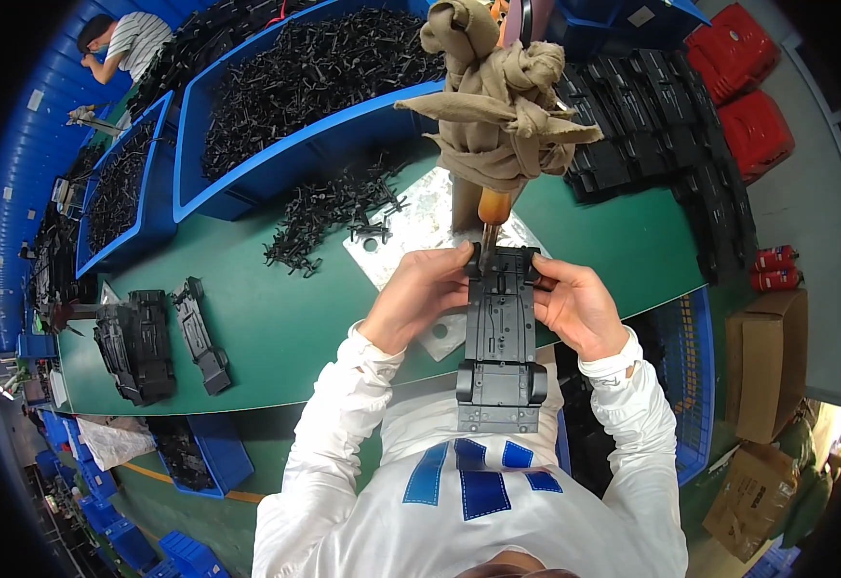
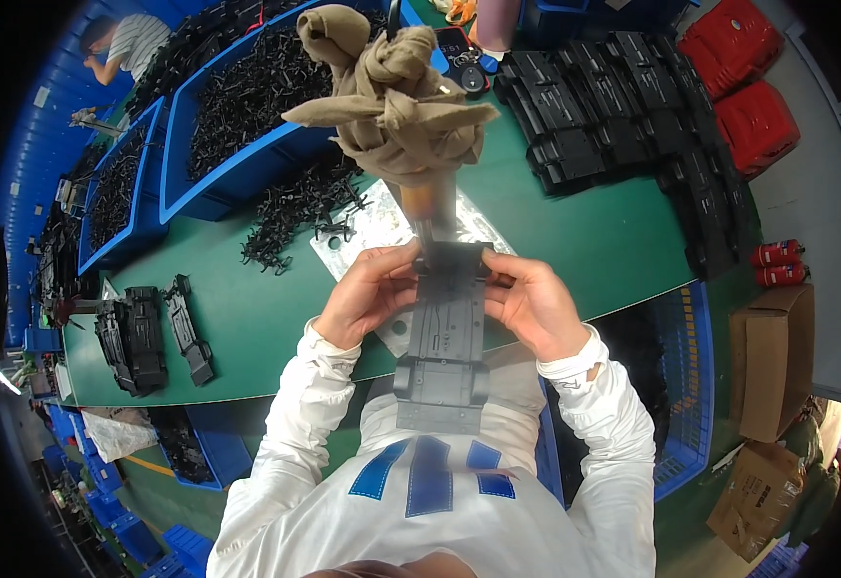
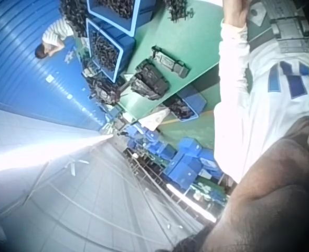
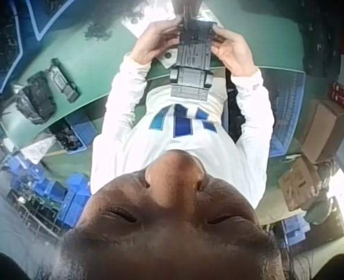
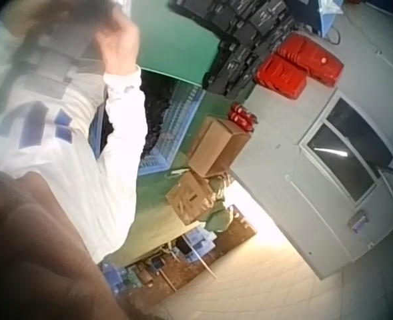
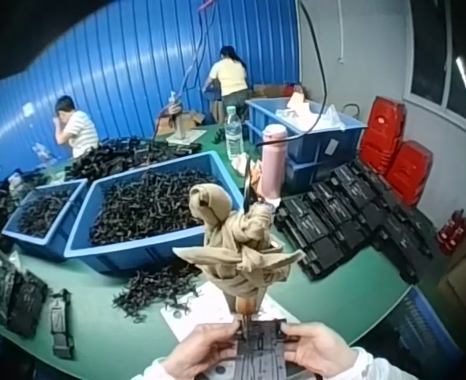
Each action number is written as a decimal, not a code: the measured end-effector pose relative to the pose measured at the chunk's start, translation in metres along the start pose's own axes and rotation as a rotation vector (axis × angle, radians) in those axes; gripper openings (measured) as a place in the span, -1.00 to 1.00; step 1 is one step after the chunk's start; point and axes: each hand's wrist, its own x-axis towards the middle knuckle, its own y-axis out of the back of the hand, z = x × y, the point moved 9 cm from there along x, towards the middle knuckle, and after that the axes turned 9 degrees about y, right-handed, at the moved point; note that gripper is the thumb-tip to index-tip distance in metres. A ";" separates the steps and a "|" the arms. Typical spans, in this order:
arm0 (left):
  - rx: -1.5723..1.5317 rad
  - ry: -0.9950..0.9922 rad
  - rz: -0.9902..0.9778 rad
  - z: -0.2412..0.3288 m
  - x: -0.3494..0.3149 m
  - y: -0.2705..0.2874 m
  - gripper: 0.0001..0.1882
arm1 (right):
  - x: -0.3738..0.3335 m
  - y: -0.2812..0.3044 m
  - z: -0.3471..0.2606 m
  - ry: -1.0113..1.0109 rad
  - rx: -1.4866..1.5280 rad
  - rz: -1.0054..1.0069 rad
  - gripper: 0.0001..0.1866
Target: Assembling parts of a toy truck and using a pneumatic screwdriver to secure them.
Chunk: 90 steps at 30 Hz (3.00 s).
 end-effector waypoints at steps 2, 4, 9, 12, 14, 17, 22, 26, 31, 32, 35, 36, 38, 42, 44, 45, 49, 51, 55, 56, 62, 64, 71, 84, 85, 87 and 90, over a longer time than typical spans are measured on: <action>0.000 -0.004 -0.005 0.000 0.001 0.001 -0.66 | 0.001 -0.001 0.000 -0.001 0.003 -0.004 -0.75; -0.005 0.003 0.000 0.000 0.000 0.003 -0.66 | 0.001 0.000 -0.001 0.010 0.034 0.020 -0.77; -0.020 0.010 -0.006 0.000 -0.004 0.001 -0.71 | -0.001 0.000 0.003 0.002 0.025 0.009 -0.76; 0.000 0.011 0.005 -0.005 -0.004 0.004 -0.69 | -0.004 -0.001 0.007 -0.011 0.020 0.002 -0.76; 0.016 0.011 0.017 -0.006 -0.007 0.005 -0.65 | -0.007 -0.001 0.010 -0.019 0.025 -0.006 -0.76; 0.047 0.038 0.038 -0.011 -0.013 0.005 -0.65 | -0.011 0.005 0.019 -0.050 0.049 0.031 -0.78; 0.074 0.050 0.053 -0.021 -0.030 0.000 -0.65 | -0.025 0.008 0.033 -0.065 0.079 0.031 -0.73; 0.083 0.043 0.027 -0.037 -0.047 0.001 -0.64 | -0.047 0.001 0.039 -0.038 -0.022 -0.068 -0.71; 0.185 -0.151 0.007 -0.031 -0.084 -0.008 -0.74 | -0.077 -0.019 0.034 0.093 -0.134 -0.169 -0.70; 0.229 -0.212 0.009 -0.025 -0.095 -0.013 -0.75 | -0.083 -0.026 0.030 0.153 -0.161 -0.212 -0.69; 0.257 -0.346 -0.071 -0.018 -0.119 -0.023 -0.77 | -0.096 -0.034 0.025 0.235 -0.182 -0.287 -0.66; 0.242 -0.384 -0.089 -0.018 -0.127 -0.026 -0.75 | -0.102 -0.038 0.019 0.352 -0.228 -0.370 -0.65; 0.350 -0.540 -0.110 -0.009 -0.149 -0.039 -0.73 | -0.116 -0.049 0.011 0.496 -0.211 -0.463 -0.59; 0.658 -0.775 -0.112 -0.002 -0.179 -0.049 -0.53 | -0.143 -0.078 -0.013 0.696 -0.645 -0.628 -0.51; 0.650 -0.812 -0.067 -0.001 -0.186 -0.047 -0.43 | -0.150 -0.082 -0.014 0.779 -0.775 -0.670 -0.47; 0.691 -0.772 -0.100 -0.002 -0.186 -0.049 -0.41 | -0.153 -0.084 -0.014 0.814 -0.793 -0.689 -0.47; 0.877 -0.866 -0.210 0.002 -0.191 -0.055 -0.43 | -0.164 -0.096 -0.016 0.943 -0.899 -0.725 -0.52; 0.935 -0.928 -0.215 0.003 -0.198 -0.061 -0.45 | -0.170 -0.100 -0.016 1.019 -1.001 -0.741 -0.54; 1.040 -0.980 -0.239 0.005 -0.206 -0.068 -0.47 | -0.173 -0.100 -0.016 1.062 -1.038 -0.753 -0.53; 1.037 -0.980 -0.246 0.005 -0.207 -0.068 -0.47 | -0.174 -0.099 -0.016 1.068 -1.035 -0.744 -0.51; 1.111 -0.991 -0.251 0.002 -0.213 -0.072 -0.50 | -0.177 -0.100 -0.014 1.082 -1.016 -0.758 -0.43; 1.104 -0.996 -0.264 0.003 -0.213 -0.071 -0.51 | -0.177 -0.101 -0.014 1.091 -1.026 -0.752 -0.42; 1.039 -1.022 -0.233 0.003 -0.212 -0.067 -0.48 | -0.177 -0.101 -0.010 1.107 -1.071 -0.761 -0.50; 0.924 -0.776 -0.150 -0.005 -0.193 -0.043 -0.40 | -0.137 -0.080 0.012 0.770 -0.849 -0.653 -0.51; 0.889 -0.691 -0.148 -0.011 -0.186 -0.036 -0.40 | -0.130 -0.072 0.019 0.704 -0.801 -0.609 -0.54; 0.778 -0.566 -0.196 -0.028 -0.172 -0.020 -0.39 | -0.118 -0.062 0.029 0.624 -0.682 -0.513 -0.56; 0.497 -0.275 -0.350 -0.064 -0.168 0.003 -0.28 | -0.099 -0.050 0.055 0.452 -0.310 -0.486 -0.54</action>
